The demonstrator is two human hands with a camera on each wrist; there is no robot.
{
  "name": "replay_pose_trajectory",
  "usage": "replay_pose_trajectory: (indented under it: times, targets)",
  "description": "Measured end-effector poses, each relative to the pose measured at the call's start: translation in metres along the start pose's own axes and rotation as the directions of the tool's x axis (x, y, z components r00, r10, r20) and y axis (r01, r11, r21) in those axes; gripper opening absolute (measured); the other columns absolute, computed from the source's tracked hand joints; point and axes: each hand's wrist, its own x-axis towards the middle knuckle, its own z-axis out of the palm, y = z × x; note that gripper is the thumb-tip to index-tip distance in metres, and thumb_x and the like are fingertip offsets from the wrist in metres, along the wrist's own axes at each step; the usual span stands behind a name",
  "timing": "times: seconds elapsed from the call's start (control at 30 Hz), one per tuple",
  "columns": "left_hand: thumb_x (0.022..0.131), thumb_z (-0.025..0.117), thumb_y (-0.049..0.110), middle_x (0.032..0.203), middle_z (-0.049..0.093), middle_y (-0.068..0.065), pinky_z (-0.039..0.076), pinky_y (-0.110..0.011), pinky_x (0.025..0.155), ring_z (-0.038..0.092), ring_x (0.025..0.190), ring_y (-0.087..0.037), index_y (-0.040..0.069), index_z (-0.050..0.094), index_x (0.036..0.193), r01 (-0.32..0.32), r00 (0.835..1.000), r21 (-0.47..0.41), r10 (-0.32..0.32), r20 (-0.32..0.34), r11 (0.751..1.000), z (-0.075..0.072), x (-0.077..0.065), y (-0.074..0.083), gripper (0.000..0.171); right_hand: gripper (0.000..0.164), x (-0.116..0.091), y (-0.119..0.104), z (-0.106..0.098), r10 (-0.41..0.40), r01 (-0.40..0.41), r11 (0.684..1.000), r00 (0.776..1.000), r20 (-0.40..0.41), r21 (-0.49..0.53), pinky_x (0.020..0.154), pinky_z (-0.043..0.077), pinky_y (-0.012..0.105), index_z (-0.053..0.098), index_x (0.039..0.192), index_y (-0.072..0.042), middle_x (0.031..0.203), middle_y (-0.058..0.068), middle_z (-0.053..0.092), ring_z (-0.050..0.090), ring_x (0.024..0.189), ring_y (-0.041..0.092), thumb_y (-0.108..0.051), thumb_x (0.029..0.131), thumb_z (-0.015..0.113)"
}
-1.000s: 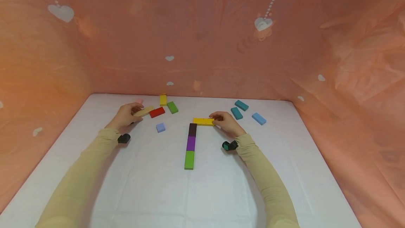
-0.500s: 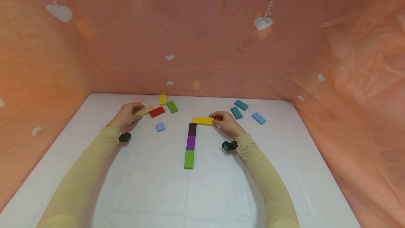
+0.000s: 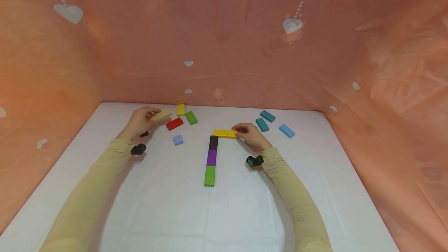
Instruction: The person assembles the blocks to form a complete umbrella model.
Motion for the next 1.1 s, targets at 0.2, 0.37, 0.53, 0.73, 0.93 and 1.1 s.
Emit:
replay_pose_trajectory:
  times: [0.2, 0.37, 0.53, 0.73, 0.93, 1.1]
  targets:
    - [0.083, 0.066, -0.009, 0.122, 0.056, -0.023, 0.043, -0.048, 0.096, 0.05, 0.112, -0.036, -0.006, 0.06, 0.121, -0.095, 0.994, -0.004, 0.095, 0.051, 0.996, 0.011, 0.004, 0.022, 0.039, 0.028, 0.0, 0.003, 0.0, 0.008, -0.008, 1.0, 1.0, -0.005, 0.007, 0.089, 0.047, 0.03, 0.062, 0.121, -0.002, 0.121, 0.014, 0.059, 0.053, 0.101, 0.027, -0.001, 0.093, 0.057]
    - [0.081, 0.067, -0.013, 0.117, 0.057, -0.023, 0.045, -0.047, 0.094, 0.052, 0.109, -0.036, -0.007, 0.063, 0.117, -0.154, 0.983, 0.005, 0.153, 0.103, 0.988, 0.026, 0.004, 0.037, 0.036, 0.029, 0.001, 0.004, 0.002, 0.035, -0.035, 0.999, 0.999, 0.001, 0.036, 0.093, 0.046, 0.034, 0.061, 0.122, -0.003, 0.122, 0.014, 0.057, 0.052, 0.103, 0.028, 0.0, 0.094, 0.056]
    - [0.085, 0.068, -0.004, 0.12, 0.057, -0.017, 0.044, -0.043, 0.096, 0.051, 0.11, -0.031, -0.003, 0.063, 0.119, -0.105, 0.979, -0.044, 0.111, 0.169, 0.994, 0.043, 0.005, 0.044, 0.035, 0.028, 0.001, 0.003, 0.001, 0.027, -0.027, 0.999, 1.0, -0.005, 0.022, 0.093, 0.046, 0.035, 0.062, 0.121, -0.003, 0.121, 0.014, 0.058, 0.053, 0.102, 0.028, -0.001, 0.093, 0.057]
    - [0.081, 0.069, -0.007, 0.12, 0.058, -0.019, 0.04, -0.044, 0.1, 0.051, 0.113, -0.033, -0.002, 0.064, 0.118, -0.141, 0.965, -0.024, 0.143, 0.219, 0.99, 0.061, 0.01, 0.045, 0.037, 0.026, 0.001, 0.001, -0.001, 0.0, 0.0, 1.0, 1.0, -0.005, 0.002, 0.089, 0.046, 0.033, 0.062, 0.119, -0.001, 0.118, 0.015, 0.059, 0.052, 0.1, 0.028, -0.001, 0.093, 0.057]
    - [0.079, 0.068, -0.012, 0.117, 0.06, -0.019, 0.041, -0.044, 0.099, 0.053, 0.111, -0.033, -0.003, 0.065, 0.116, -0.151, 0.956, -0.004, 0.147, 0.253, 0.989, 0.073, 0.01, 0.046, 0.039, 0.024, 0.001, 0.001, -0.001, -0.006, 0.006, 1.0, 1.0, 0.003, 0.019, 0.088, 0.047, 0.031, 0.063, 0.116, -0.001, 0.116, 0.015, 0.06, 0.052, 0.099, 0.028, -0.002, 0.093, 0.058]
    - [0.08, 0.067, -0.012, 0.118, 0.06, -0.018, 0.04, -0.044, 0.101, 0.053, 0.112, -0.032, -0.002, 0.065, 0.116, -0.116, 0.959, -0.025, 0.118, 0.257, 0.993, 0.08, 0.011, 0.046, 0.037, 0.022, 0.0, 0.005, -0.002, -0.076, 0.075, 0.997, 0.997, 0.009, 0.03, 0.083, 0.047, 0.03, 0.064, 0.113, -0.002, 0.113, 0.013, 0.061, 0.053, 0.095, 0.027, -0.005, 0.092, 0.059]
